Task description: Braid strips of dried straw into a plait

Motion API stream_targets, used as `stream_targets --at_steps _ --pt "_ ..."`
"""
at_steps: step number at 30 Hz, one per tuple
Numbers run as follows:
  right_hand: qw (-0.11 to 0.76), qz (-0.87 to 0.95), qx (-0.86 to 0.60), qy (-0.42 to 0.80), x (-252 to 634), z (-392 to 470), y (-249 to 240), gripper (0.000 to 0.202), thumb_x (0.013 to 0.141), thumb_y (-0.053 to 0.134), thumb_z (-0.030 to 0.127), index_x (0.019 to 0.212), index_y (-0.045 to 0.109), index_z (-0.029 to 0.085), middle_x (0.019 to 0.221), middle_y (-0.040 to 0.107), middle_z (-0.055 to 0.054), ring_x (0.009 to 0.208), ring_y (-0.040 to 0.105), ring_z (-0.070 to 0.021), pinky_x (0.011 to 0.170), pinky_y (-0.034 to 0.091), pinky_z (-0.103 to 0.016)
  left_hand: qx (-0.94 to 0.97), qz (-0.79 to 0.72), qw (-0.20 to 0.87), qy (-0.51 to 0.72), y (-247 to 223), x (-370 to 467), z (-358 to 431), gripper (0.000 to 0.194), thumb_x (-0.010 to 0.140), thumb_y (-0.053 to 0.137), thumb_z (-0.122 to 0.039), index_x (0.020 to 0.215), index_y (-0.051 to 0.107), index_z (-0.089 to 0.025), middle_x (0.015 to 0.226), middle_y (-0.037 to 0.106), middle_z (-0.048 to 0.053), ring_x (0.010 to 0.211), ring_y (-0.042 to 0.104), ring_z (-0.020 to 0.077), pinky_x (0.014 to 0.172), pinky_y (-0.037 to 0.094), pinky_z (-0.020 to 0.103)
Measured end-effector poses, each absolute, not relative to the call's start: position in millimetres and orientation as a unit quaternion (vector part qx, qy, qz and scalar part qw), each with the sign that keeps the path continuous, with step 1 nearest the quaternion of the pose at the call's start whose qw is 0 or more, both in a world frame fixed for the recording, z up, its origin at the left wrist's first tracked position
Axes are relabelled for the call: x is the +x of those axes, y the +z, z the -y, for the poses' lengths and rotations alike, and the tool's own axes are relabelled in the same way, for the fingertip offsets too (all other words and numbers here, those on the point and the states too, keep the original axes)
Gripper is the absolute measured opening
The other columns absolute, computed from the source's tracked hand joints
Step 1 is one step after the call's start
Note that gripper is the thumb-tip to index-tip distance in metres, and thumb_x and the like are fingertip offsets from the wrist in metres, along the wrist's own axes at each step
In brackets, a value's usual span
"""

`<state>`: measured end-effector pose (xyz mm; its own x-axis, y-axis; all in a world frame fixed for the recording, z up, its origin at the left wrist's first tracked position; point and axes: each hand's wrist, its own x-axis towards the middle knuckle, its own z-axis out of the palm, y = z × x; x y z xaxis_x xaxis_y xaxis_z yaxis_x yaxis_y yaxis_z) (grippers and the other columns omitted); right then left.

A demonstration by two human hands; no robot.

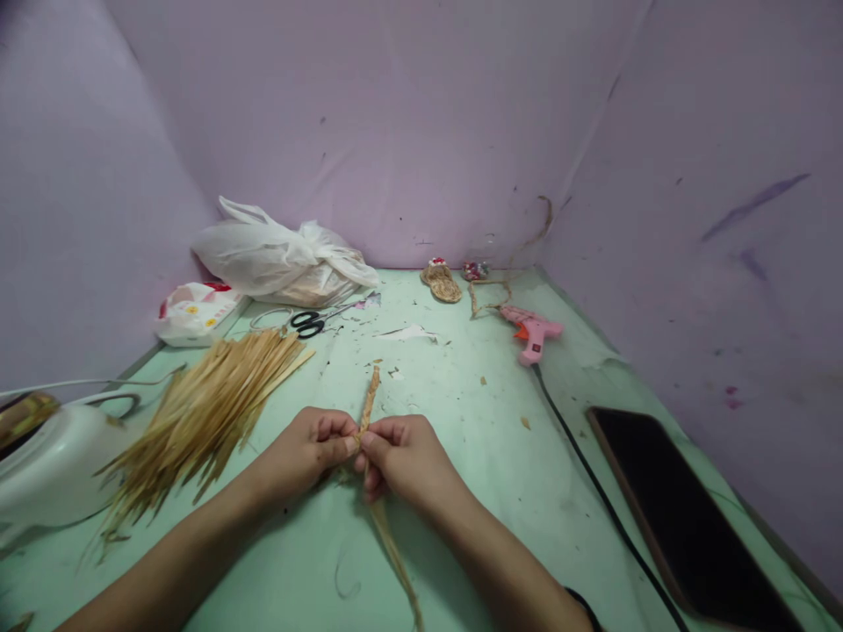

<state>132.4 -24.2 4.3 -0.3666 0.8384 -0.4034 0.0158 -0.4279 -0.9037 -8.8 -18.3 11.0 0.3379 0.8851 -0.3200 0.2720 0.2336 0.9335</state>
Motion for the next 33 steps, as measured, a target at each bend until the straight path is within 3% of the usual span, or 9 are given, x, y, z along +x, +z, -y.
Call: stream_targets --at_steps 10,18,25,29,31,33 --pt "0.317 0.495 -0.542 0.600 131 25 -2 0.020 0.068 0.053 0.016 0.048 0.052 0.016 0.033 0.045 0.005 0.030 0.042 -0.0074 0.036 0.031 -0.020 0.603 -0.608 0.455 0.244 9 -5 22 0.012 0.062 0.050 -0.024 0.057 0.057 -0.015 0.048 0.049 -0.002 0.046 0.039 0.0101 0.046 0.028 0.022" --pt "0.399 0.471 -0.552 0.560 133 21 -5 0.021 0.069 0.053 0.022 0.049 0.056 0.015 0.035 0.046 0.004 0.031 0.043 -0.0084 0.038 0.036 -0.022 0.637 -0.640 0.342 0.259 16 -6 28 0.018 0.069 0.051 -0.028 0.057 0.060 -0.017 0.048 0.053 -0.001 0.047 0.043 0.0111 0.046 0.029 0.022" --pt "0.425 0.424 -0.535 0.594 130 24 -3 0.018 0.067 0.057 0.025 0.052 0.059 0.014 0.041 0.051 0.002 0.033 0.043 -0.0081 0.041 0.037 -0.022 0.624 -0.635 0.358 0.283 16 -7 26 0.016 0.066 0.054 -0.026 0.054 0.058 -0.017 0.047 0.053 -0.002 0.045 0.042 0.0104 0.045 0.028 0.022" --pt "0.436 0.408 -0.515 0.614 130 23 -4 0.017 0.065 0.059 0.026 0.053 0.060 0.014 0.043 0.053 0.001 0.034 0.044 -0.0081 0.042 0.037 -0.023 0.591 -0.619 0.450 0.257 19 -11 17 0.016 0.063 0.056 -0.027 0.053 0.058 -0.014 0.042 0.048 -0.003 0.042 0.038 0.0089 0.043 0.027 0.021" --pt "0.439 0.411 -0.510 0.615 131 22 -7 0.017 0.065 0.059 0.026 0.053 0.059 0.013 0.044 0.053 0.001 0.034 0.044 -0.0079 0.041 0.037 -0.023 0.579 -0.606 0.483 0.254 24 -18 11 0.017 0.063 0.057 -0.029 0.059 0.061 -0.013 0.044 0.051 -0.002 0.041 0.037 0.0082 0.043 0.028 0.021" --pt "0.440 0.405 -0.511 0.618 131 21 -8 0.017 0.065 0.060 0.026 0.054 0.059 0.013 0.044 0.053 0.001 0.034 0.044 -0.0080 0.041 0.037 -0.023 0.563 -0.629 0.452 0.289 30 -32 5 0.020 0.061 0.059 -0.030 0.069 0.065 -0.013 0.051 0.056 -0.001 0.043 0.040 0.0087 0.045 0.031 0.021"
